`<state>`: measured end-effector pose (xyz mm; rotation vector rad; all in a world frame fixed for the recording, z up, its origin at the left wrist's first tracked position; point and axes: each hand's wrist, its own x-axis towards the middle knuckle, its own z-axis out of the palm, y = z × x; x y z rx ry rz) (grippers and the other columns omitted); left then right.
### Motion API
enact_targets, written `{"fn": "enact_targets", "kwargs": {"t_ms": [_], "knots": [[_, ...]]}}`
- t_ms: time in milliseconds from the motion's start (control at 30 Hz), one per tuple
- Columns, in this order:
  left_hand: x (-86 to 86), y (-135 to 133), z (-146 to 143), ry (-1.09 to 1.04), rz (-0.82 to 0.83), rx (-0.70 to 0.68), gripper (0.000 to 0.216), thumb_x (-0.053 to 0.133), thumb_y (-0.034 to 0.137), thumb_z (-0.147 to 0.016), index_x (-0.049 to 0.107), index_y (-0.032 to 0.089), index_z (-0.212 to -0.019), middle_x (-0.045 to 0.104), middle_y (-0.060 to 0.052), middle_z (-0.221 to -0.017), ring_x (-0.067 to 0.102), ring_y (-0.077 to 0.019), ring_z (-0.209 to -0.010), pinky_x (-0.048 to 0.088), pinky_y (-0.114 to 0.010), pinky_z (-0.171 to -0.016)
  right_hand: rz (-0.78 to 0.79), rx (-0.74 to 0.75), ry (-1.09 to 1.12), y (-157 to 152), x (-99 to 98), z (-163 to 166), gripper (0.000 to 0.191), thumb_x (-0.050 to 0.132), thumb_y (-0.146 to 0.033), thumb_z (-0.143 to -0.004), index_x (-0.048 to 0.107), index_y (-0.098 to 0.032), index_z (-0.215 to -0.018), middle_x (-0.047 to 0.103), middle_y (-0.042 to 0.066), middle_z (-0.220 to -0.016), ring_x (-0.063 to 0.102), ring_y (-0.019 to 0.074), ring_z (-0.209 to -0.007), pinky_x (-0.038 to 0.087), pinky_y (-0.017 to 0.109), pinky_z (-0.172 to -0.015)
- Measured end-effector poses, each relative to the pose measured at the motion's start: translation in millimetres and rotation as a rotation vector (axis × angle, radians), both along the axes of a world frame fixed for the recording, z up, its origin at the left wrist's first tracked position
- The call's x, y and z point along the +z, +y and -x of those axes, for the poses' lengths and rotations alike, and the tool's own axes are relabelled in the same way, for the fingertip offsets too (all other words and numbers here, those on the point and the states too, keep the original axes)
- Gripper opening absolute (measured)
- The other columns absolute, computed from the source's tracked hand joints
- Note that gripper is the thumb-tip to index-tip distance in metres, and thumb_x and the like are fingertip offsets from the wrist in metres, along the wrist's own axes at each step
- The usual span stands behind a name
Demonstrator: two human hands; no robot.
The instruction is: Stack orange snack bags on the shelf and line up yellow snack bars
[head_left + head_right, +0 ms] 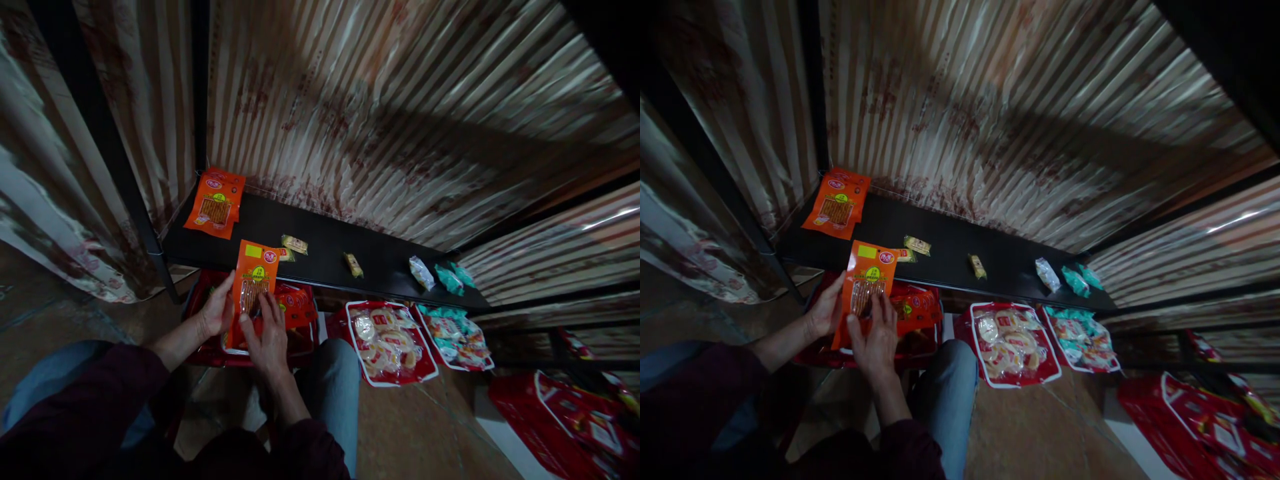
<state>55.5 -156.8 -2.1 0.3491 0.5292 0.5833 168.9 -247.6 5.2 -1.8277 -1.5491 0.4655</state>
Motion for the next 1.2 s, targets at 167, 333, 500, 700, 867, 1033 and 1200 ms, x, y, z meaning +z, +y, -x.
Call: {"fn": "enact_targets", "kwargs": {"t_ms": [167,333,500,700,867,1033,1200], "knots": [[-14.7,-3.5,-5.0,0.095,-0.006,-0.037,0.047,0.053,0.047,-0.08,0.065,0.011,-0.107,0.073,-0.013,-0.092,0.066,-0.0284,-0.097,0.05,-0.037,-0.087,0.029,0.014,0.032,-3.1,-9.3,11.9,0.09,0.072,-0.046,-0.069,0.031,-0.018,-0.145,0.033,0.016,-0.15,0.028,0.0363,-0.138,0.029,0.055,-0.11],[-17.2,-7.4,-8.2,0.006,0.067,0.034,0.03,0.068,0.027,-0.072,0.065,0.013,-0.099,0.073,-0.008,-0.083,0.069,-0.0234,-0.087,0.052,-0.032,-0.082,-0.044,0.047,-0.001,-3.4,-17.9,15.5,0.08,0.059,-0.031,-0.08,0.022,-0.012,-0.147,0.027,0.017,-0.152,0.023,0.0321,-0.141,0.028,0.055,-0.111],[-8.6,-3.3,-7.8,-0.023,-0.027,0.109,0.028,0.077,0.016,-0.062,0.065,0.018,-0.087,0.069,-0.002,-0.084,0.066,-0.016,-0.083,0.05,-0.023,-0.077,-0.061,0.089,0.174,-0.8,-10.8,6.1,0.055,0.04,-0.029,-0.092,0.03,-0.017,-0.145,0.035,0.01,-0.149,0.033,0.0232,-0.138,0.031,0.047,-0.112],[-9.2,14.7,-1.5,0.147,-0.263,0.176,0.027,0.078,0.019,-0.06,0.063,0.019,-0.082,0.061,0.003,-0.084,0.057,-0.0095,-0.076,0.044,-0.02,-0.073,-0.043,-0.012,0.572,13.3,4.7,-7.4,0.045,0.05,-0.042,-0.088,0.054,-0.022,-0.129,0.06,0.006,-0.129,0.056,0.022,-0.118,0.043,0.038,-0.103],[-5.9,31.1,7.4,0.285,-0.481,0.161,0.026,0.075,0.025,-0.063,0.061,0.018,-0.083,0.059,0.003,-0.079,0.054,-0.0103,-0.073,0.041,-0.022,-0.071,-0.046,-0.038,0.889,32.9,20.7,-11.6,0.038,0.059,-0.043,-0.081,0.065,-0.02,-0.111,0.07,0.005,-0.11,0.064,0.0225,-0.102,0.05,0.037,-0.092],[4.6,43.6,15.0,0.341,-0.517,0.239,0.026,0.073,0.027,-0.061,0.06,0.018,-0.082,0.059,0.003,-0.077,0.054,-0.0111,-0.071,0.041,-0.024,-0.07,-0.044,-0.078,0.918,55.3,21.5,-15.0,0.034,0.061,-0.04,-0.079,0.067,-0.018,-0.104,0.072,0.004,-0.102,0.064,0.0222,-0.097,0.049,0.037,-0.09],[20.2,57.4,22.8,0.4,-0.552,0.36,0.033,0.073,0.03,-0.058,0.063,0.018,-0.087,0.062,0.002,-0.082,0.056,-0.0131,-0.074,0.043,-0.026,-0.072,-0.05,-0.044,0.812,83.2,14.7,-13.2,0.035,0.06,-0.04,-0.078,0.065,-0.018,-0.104,0.072,0.003,-0.1,0.064,0.0204,-0.092,0.048,0.035,-0.089]]}}
